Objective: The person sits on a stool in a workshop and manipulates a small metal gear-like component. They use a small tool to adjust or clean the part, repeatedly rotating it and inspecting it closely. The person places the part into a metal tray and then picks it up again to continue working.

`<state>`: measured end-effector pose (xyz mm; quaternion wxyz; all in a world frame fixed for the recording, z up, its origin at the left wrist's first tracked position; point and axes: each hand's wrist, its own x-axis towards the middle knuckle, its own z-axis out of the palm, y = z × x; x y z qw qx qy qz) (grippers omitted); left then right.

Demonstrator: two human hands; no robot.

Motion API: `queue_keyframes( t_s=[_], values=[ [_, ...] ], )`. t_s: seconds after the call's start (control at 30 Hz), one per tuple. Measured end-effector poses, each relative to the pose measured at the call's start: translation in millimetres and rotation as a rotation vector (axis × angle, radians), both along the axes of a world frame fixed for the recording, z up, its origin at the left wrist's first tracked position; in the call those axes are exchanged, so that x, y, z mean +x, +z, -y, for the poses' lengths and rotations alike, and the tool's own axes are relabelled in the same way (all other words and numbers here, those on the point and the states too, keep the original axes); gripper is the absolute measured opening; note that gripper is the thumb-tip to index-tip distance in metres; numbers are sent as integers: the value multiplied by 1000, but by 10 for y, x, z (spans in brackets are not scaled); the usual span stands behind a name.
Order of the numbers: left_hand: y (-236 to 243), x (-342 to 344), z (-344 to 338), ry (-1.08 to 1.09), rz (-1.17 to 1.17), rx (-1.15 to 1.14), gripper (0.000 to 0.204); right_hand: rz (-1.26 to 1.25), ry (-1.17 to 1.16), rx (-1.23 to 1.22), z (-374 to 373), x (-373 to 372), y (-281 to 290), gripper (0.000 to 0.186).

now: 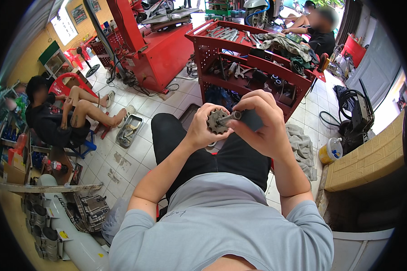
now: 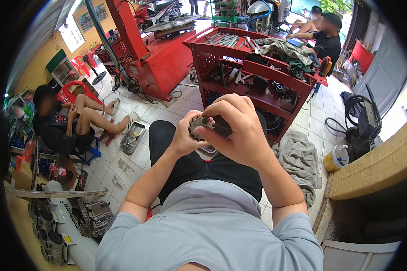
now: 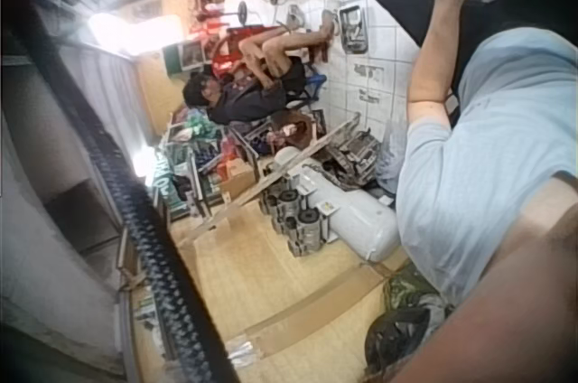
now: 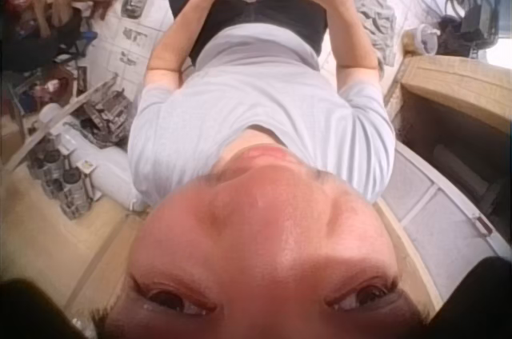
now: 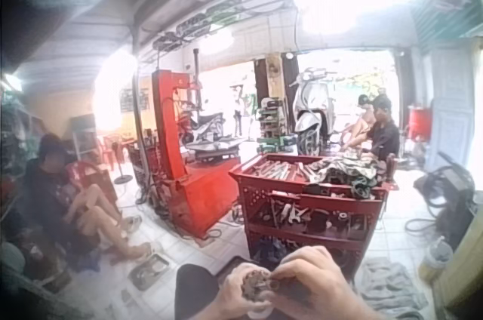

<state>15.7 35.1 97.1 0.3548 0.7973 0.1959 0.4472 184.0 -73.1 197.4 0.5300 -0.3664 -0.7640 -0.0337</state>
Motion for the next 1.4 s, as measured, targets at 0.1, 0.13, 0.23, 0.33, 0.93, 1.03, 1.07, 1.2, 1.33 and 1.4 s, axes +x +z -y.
queue_keyframes(
  t_s=[0.1, 0.13, 0.23, 0.33, 0.93, 1.03, 1.07, 1.2, 1.33, 1.4],
  values=[
    [7, -4, 6, -5, 5, -21, 47, -1, 6, 8, 16, -22, 33, 31],
    [21, -7, 19, -3, 11, -51, 47, 22, 3, 10, 18, -4, 32, 31],
    [42, -2, 47, -4, 18, -88, 47, 37, -11, 16, 10, 18, 9, 32],
    [20, -5, 18, -7, 8, -25, 47, 21, -13, 4, 0, 22, -3, 33],
    [31, -6, 38, 7, 4, -62, 47, 48, -14, 16, 1, 16, 8, 32],
    [5, -6, 12, -2, 5, -30, 47, 32, -18, 6, -5, 20, -5, 33],
    [12, -7, 15, -1, 2, -25, 47, 25, -16, -4, -6, 22, -7, 33],
    [-17, 5, 7, -7, 32, -57, 47, 20, 1, 3, 35, -16, 52, 31],
    [19, -4, 26, -1, 14, -56, 47, 54, -13, 19, -7, 41, -15, 34],
    [15, -9, 14, 7, 3, -7, 48, 31, -6, 12, -6, 28, -11, 35]
  ],
)
